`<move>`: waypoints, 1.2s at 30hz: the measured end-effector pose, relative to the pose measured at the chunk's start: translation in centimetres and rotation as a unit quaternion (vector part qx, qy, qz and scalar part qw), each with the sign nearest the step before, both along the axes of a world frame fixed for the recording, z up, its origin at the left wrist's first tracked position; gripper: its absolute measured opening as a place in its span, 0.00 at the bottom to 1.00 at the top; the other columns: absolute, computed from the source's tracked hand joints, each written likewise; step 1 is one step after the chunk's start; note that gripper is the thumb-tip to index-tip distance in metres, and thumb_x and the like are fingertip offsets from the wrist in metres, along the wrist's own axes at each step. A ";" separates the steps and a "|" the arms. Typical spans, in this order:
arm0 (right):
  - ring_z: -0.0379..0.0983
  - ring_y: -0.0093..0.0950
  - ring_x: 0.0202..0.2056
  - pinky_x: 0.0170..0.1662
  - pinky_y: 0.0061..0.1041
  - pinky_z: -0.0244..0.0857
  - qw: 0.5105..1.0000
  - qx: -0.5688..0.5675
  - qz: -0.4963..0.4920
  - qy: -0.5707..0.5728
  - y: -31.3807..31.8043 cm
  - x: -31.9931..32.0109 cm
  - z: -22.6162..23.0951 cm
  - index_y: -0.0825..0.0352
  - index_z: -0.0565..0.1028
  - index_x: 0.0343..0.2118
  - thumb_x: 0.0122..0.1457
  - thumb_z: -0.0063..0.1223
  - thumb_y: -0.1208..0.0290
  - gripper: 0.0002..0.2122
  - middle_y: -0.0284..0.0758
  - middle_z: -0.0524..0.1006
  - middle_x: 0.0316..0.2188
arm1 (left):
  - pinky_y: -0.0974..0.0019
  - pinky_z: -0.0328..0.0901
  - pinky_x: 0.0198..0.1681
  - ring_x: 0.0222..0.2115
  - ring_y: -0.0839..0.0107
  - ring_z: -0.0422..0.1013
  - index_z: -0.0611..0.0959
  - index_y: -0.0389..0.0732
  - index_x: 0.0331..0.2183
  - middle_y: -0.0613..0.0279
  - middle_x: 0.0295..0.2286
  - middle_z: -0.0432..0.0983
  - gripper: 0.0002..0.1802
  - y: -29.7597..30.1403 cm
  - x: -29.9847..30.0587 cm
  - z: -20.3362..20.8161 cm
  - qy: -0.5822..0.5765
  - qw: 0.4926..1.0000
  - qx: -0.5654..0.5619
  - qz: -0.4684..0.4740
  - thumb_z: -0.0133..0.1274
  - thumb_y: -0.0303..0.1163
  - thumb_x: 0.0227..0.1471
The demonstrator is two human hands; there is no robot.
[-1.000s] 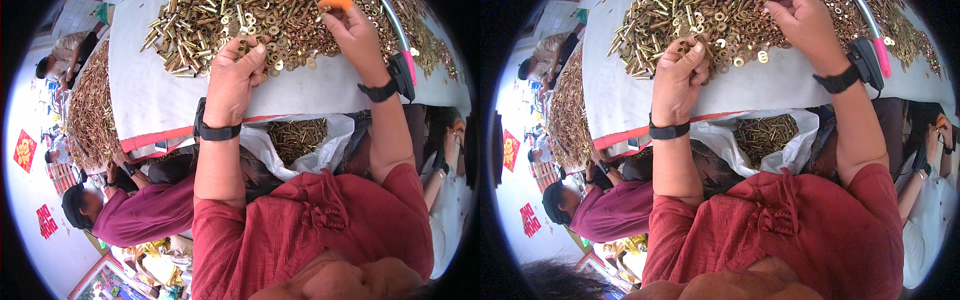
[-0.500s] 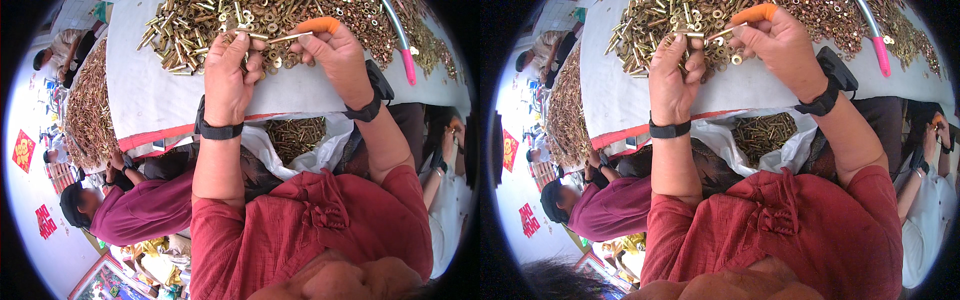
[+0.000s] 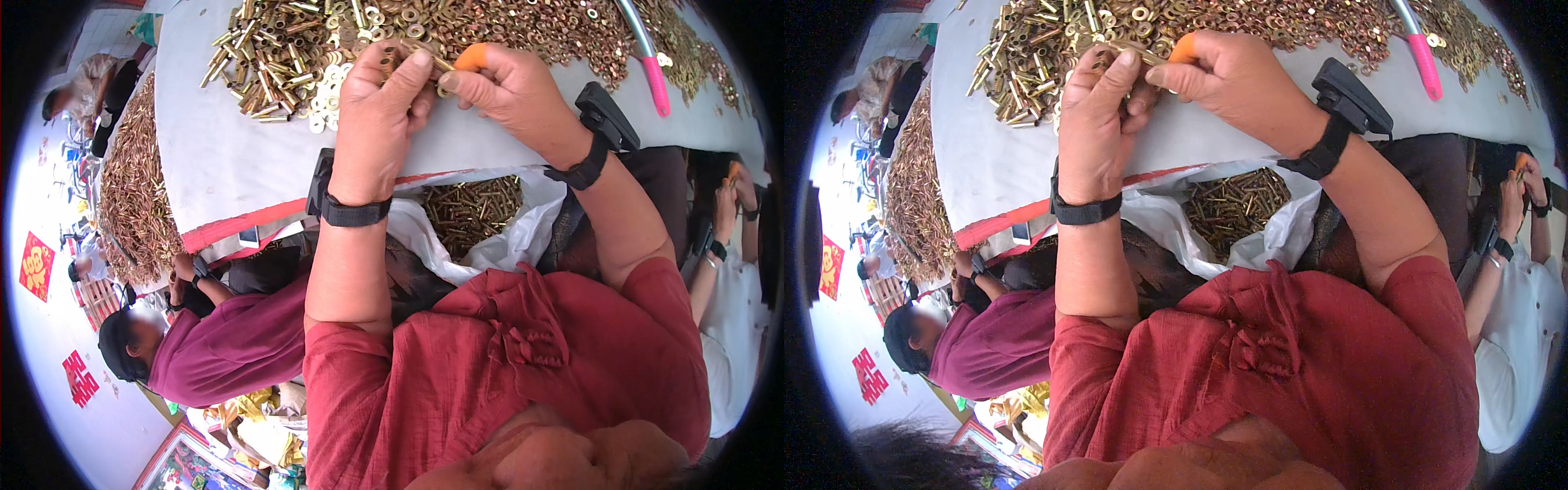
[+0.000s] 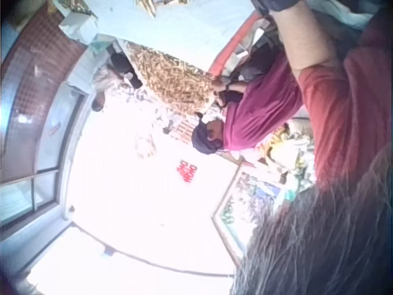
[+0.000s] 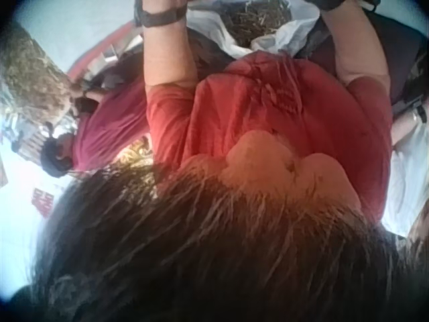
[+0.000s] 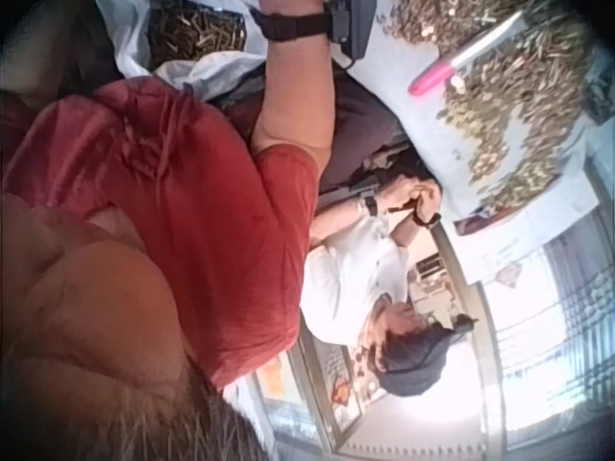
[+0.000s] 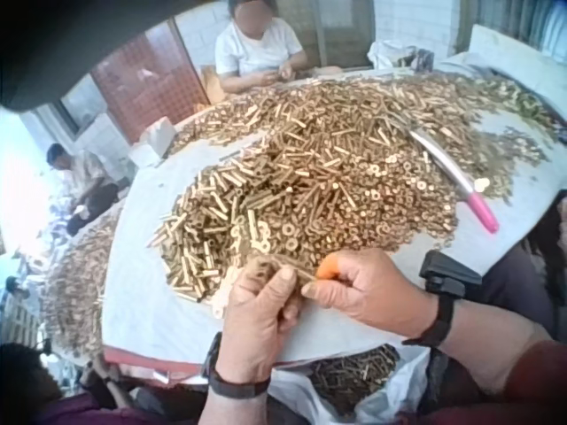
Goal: Assembling metal washers onto small metal spacers or tubes.
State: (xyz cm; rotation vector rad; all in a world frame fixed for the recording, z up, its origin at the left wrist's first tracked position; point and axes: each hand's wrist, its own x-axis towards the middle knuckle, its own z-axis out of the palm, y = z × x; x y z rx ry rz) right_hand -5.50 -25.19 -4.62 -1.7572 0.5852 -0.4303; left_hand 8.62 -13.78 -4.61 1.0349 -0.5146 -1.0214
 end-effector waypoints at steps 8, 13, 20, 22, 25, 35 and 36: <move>0.72 0.22 0.25 0.28 0.23 0.65 0.969 -0.243 -0.008 0.042 -1.8 -1.6 -0.4 0.66 0.78 0.38 0.56 0.59 0.66 0.11 0.31 0.76 0.25 | 0.79 0.49 0.14 0.16 0.82 0.58 0.71 0.40 0.36 0.57 0.28 0.77 0.07 0.1 0.6 0.2 0.082 0.996 -0.015 0.009 0.46 0.33 0.63; 0.75 0.33 0.28 0.29 0.32 0.69 0.865 -0.498 0.015 0.064 0.4 -0.8 -2.2 0.58 0.79 0.33 0.54 0.56 0.64 0.07 0.32 0.73 0.27 | 0.79 0.50 0.16 0.18 0.79 0.60 0.71 0.44 0.39 0.57 0.28 0.76 0.06 0.2 0.4 0.2 0.113 0.994 -0.002 0.002 0.44 0.35 0.64; 0.75 0.34 0.27 0.29 0.34 0.68 0.894 -0.443 -0.053 -0.024 -0.5 0.0 -3.0 0.60 0.78 0.32 0.52 0.59 0.66 0.07 0.33 0.74 0.26 | 0.78 0.52 0.18 0.20 0.77 0.61 0.71 0.43 0.41 0.56 0.32 0.76 0.08 0.4 0.9 -0.7 0.181 0.983 -0.001 -0.018 0.44 0.36 0.64; 0.73 0.30 0.26 0.29 0.28 0.66 0.917 -0.396 -0.050 -0.018 -0.7 0.1 -2.5 0.62 0.78 0.34 0.53 0.59 0.68 0.07 0.33 0.74 0.26 | 0.78 0.55 0.19 0.24 0.75 0.62 0.73 0.41 0.44 0.54 0.34 0.75 0.09 0.4 1.1 -0.6 0.215 0.976 -0.014 0.015 0.46 0.33 0.63; 0.71 0.22 0.25 0.29 0.21 0.64 0.945 -0.321 -0.059 -0.027 -0.7 0.4 -1.9 0.65 0.78 0.37 0.56 0.59 0.71 0.07 0.31 0.76 0.27 | 0.78 0.56 0.20 0.24 0.75 0.63 0.73 0.41 0.44 0.54 0.36 0.75 0.09 0.5 1.1 -0.2 0.195 0.979 -0.013 0.057 0.46 0.33 0.63; 0.73 0.16 0.29 0.31 0.15 0.67 0.967 0.210 0.108 -0.091 1.4 1.2 0.1 0.67 0.76 0.41 0.62 0.53 0.71 0.08 0.29 0.79 0.31 | 0.80 0.53 0.17 0.19 0.84 0.60 0.73 0.40 0.45 0.58 0.36 0.76 0.11 0.6 0.2 0.0 0.207 0.977 -0.039 0.023 0.48 0.34 0.63; 0.72 0.15 0.29 0.31 0.15 0.67 0.966 0.221 0.105 -0.080 1.4 1.4 0.1 0.67 0.76 0.41 0.62 0.53 0.71 0.08 0.29 0.79 0.31 | 0.80 0.53 0.17 0.19 0.84 0.60 0.73 0.40 0.45 0.58 0.36 0.76 0.11 0.5 0.1 -0.1 0.206 0.977 -0.041 0.023 0.48 0.34 0.63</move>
